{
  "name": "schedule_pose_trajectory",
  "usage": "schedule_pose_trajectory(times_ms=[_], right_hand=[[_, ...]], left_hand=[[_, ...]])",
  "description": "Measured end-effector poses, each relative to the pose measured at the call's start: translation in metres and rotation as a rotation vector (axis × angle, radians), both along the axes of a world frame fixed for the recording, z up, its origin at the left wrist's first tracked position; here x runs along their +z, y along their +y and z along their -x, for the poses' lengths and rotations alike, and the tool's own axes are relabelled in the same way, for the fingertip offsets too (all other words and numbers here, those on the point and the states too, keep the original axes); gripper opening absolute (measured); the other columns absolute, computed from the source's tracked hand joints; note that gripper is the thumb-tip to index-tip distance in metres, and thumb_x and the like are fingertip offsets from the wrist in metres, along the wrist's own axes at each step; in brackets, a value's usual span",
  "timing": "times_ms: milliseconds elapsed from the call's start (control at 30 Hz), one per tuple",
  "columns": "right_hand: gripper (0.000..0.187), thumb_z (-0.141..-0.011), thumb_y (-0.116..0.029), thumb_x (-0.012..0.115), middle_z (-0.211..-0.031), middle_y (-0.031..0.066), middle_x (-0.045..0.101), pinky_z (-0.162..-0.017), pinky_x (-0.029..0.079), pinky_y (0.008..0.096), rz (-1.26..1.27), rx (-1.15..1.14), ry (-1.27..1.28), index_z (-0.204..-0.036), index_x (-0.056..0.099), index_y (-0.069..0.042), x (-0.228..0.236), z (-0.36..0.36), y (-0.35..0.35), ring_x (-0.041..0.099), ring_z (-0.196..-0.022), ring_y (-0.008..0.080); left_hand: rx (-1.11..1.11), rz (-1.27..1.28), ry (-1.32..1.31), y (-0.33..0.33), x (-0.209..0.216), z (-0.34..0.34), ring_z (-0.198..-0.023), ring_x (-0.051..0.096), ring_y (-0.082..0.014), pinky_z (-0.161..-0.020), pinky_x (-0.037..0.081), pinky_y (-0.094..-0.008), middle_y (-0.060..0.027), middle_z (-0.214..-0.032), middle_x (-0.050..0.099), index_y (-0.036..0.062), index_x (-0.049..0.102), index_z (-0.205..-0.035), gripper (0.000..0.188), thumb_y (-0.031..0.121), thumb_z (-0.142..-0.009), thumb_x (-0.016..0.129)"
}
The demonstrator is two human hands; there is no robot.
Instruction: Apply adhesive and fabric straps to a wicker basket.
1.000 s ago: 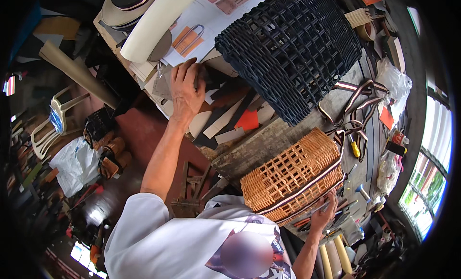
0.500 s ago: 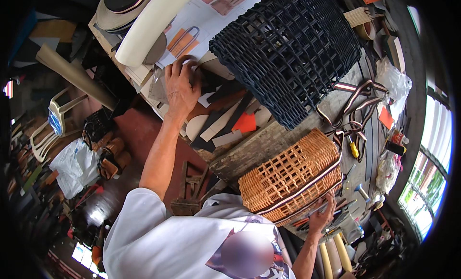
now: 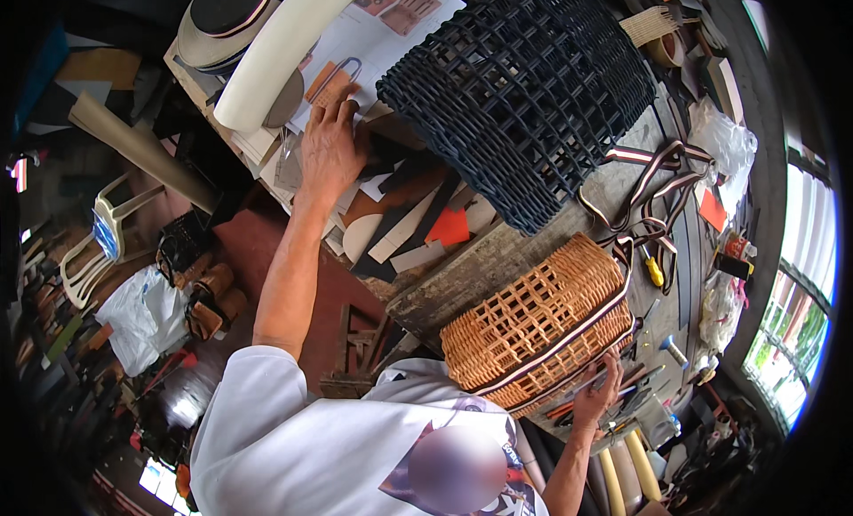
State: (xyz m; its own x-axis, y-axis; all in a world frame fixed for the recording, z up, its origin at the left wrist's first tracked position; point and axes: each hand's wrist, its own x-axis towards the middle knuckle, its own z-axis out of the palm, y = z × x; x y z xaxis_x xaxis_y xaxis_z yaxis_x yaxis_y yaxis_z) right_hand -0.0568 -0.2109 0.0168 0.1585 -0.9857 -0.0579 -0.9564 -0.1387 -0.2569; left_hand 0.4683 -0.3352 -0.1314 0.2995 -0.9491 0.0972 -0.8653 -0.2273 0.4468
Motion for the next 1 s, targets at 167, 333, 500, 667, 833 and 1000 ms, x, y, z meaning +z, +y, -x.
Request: schedule_pose_trajectory(times_ms=[167, 333, 500, 667, 833, 1000], right_hand=[[0.032, -0.089, 0.007, 0.060, -0.122, 0.0199, 0.064, -0.101, 0.045, 0.0434, -0.003, -0.007, 0.011, -0.121, 0.058, 0.003, 0.001, 0.000, 0.001, 0.060, -0.117, 0.0382], [0.031, -0.091, 0.006, 0.060, -0.124, 0.0196, 0.064, -0.102, 0.044, 0.0429, 0.009, 0.003, -0.001, -0.122, 0.058, 0.003, 0.001, -0.003, 0.000, 0.059, -0.119, 0.0379], [0.030, -0.091, 0.006, 0.060, -0.124, 0.0198, 0.064, -0.103, 0.044, 0.0418, 0.018, 0.010, -0.011, -0.121, 0.058, 0.003, -0.002, 0.001, 0.000, 0.060, -0.119, 0.0368], [0.030, -0.092, 0.004, 0.059, -0.125, 0.0205, 0.064, -0.103, 0.044, 0.0430, 0.022, 0.004, -0.028, -0.122, 0.058, 0.003, -0.006, 0.004, 0.001, 0.059, -0.120, 0.0377], [0.029, -0.093, 0.004, 0.060, -0.123, 0.0202, 0.064, -0.101, 0.045, 0.0407, 0.047, 0.016, -0.039, -0.121, 0.058, 0.003, -0.007, 0.002, 0.003, 0.061, -0.117, 0.0354], [0.032, -0.093, 0.003, 0.061, -0.125, 0.0214, 0.063, -0.104, 0.044, 0.0423, 0.075, -0.032, -0.030, -0.124, 0.057, 0.003, -0.008, 0.019, 0.018, 0.059, -0.122, 0.0366]], left_hand=[[-0.006, 0.040, -0.046, 0.003, -0.002, 0.003, -0.115, 0.054, -0.0352, -0.088, 0.047, -0.0446, -0.0101, -0.139, 0.055, -0.0008, 0.061, -0.114, 0.034, 0.009, -0.082, 0.066], [-0.023, 0.023, -0.093, 0.005, -0.001, 0.004, -0.115, 0.054, -0.0350, -0.087, 0.047, -0.0444, -0.0104, -0.140, 0.055, -0.0005, 0.061, -0.113, 0.033, 0.008, -0.081, 0.066], [-0.012, 0.018, -0.086, 0.001, -0.003, 0.004, -0.117, 0.054, -0.0356, -0.094, 0.046, -0.0444, -0.0109, -0.138, 0.056, 0.0006, 0.062, -0.112, 0.032, 0.008, -0.081, 0.066], [0.027, 0.008, -0.006, -0.001, -0.005, 0.002, -0.114, 0.054, -0.0344, -0.089, 0.046, -0.0448, -0.0078, -0.139, 0.056, 0.0015, 0.062, -0.112, 0.033, 0.008, -0.080, 0.064], [0.056, 0.053, 0.005, 0.010, -0.003, -0.006, -0.114, 0.055, -0.0346, -0.096, 0.045, -0.0443, -0.0083, -0.133, 0.060, 0.0031, 0.063, -0.113, 0.033, 0.008, -0.080, 0.062], [0.044, 0.089, 0.233, -0.004, -0.017, 0.005, -0.112, 0.058, -0.0361, -0.096, 0.047, -0.0433, -0.0107, -0.128, 0.062, 0.0028, 0.058, -0.120, 0.042, 0.000, -0.078, 0.061]])
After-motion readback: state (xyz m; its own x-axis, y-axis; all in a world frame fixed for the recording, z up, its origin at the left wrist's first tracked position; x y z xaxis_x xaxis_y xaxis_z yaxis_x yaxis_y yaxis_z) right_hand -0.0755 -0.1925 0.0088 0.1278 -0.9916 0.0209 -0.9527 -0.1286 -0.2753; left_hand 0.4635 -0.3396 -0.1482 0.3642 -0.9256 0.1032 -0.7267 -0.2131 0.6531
